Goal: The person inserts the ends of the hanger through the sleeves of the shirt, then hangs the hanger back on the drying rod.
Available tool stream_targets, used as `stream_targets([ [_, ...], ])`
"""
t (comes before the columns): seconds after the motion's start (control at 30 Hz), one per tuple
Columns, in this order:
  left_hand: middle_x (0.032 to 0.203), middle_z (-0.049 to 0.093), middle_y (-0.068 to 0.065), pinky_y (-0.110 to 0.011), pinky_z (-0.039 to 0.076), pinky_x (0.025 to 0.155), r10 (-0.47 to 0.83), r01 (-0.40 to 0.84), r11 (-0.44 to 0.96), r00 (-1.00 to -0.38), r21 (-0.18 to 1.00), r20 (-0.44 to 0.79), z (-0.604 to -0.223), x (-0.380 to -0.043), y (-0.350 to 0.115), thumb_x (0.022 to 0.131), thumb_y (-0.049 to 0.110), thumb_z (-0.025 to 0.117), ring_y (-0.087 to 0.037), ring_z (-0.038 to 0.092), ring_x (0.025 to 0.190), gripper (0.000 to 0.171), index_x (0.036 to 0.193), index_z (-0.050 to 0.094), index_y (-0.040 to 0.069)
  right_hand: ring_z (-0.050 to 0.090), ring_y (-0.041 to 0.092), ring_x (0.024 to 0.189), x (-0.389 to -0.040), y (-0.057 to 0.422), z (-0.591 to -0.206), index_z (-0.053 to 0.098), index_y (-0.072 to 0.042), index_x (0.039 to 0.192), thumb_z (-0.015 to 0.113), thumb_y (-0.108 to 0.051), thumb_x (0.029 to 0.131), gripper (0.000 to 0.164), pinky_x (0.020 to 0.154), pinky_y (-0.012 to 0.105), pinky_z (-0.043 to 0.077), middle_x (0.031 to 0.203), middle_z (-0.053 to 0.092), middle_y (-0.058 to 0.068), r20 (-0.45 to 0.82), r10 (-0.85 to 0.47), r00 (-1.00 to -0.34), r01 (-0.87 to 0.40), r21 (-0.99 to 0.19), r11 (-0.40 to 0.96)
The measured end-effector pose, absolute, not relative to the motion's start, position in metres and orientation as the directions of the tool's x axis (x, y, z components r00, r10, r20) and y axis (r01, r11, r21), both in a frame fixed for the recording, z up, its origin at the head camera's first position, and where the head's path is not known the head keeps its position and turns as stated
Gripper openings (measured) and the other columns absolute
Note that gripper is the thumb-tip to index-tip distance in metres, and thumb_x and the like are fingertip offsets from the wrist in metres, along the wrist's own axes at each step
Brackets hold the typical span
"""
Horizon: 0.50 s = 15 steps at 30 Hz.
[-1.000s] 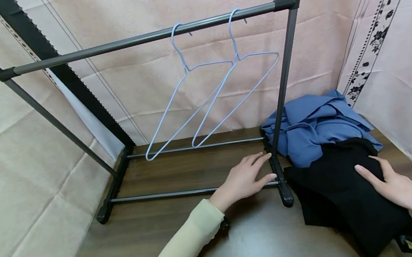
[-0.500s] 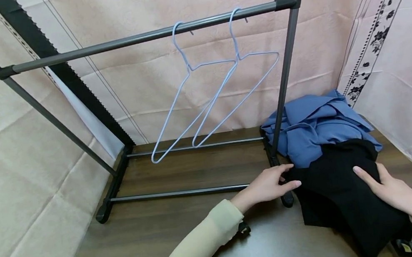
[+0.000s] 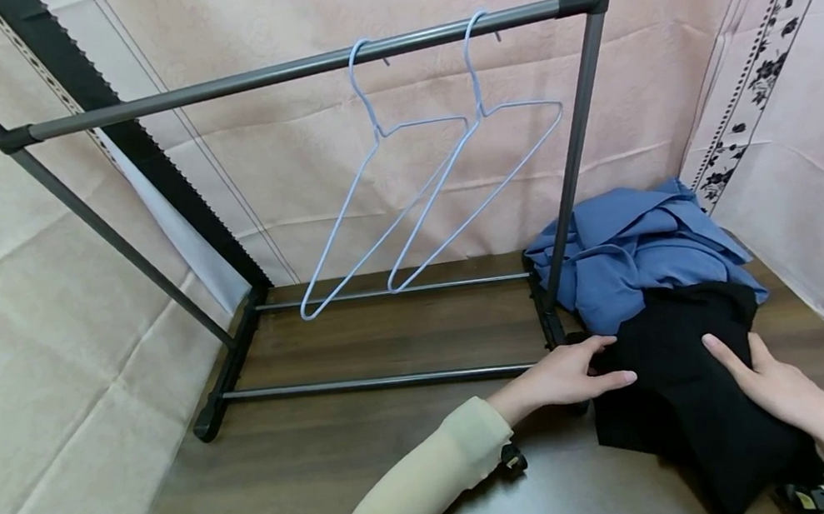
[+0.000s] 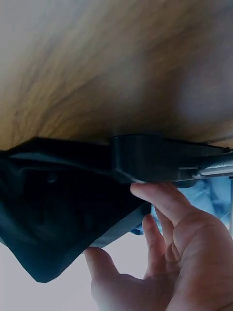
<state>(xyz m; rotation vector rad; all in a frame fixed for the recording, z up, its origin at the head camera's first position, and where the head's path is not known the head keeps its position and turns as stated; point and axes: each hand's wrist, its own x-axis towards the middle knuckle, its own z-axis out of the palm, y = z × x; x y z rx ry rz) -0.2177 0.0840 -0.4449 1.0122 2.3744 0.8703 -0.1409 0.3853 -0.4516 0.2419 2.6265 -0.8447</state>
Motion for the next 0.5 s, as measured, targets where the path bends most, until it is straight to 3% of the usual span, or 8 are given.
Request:
stream_targets([
  [0.27,0.15,0.047,0.009,-0.017,0.041,0.1,0.738,0.49,0.578,-0.655,0.653,-0.161,-0.449,-0.21,0.104,0.098,0.058,0.056,-0.001,0.05,0.128,0.069,0.156,0.036,0.028,0.026,0.074,0.121,-0.139,0.376,-0.457,-0.017,0.023,0.143,0.013,-0.062,0.104,0.098,0.092,0.073,0.032,0.135,0.014,0.059,-0.364,0.052,-0.93,0.257,-0.543,0.8],
  [0.5,0.152,0.043,0.01,-0.016,0.038,0.102,0.725,0.466,0.58,-0.668,0.668,-0.164,-0.454,-0.204,0.111,0.096,0.057,0.06,0.001,0.045,0.131,0.074,0.157,0.033,0.024,0.021,0.074,0.124,-0.141,0.369,-0.455,-0.021,0.025,0.14,0.011,-0.063,0.103,0.1,0.097,0.074,0.028,0.135,0.008,0.06,-0.384,0.06,-0.921,0.281,-0.552,0.785],
])
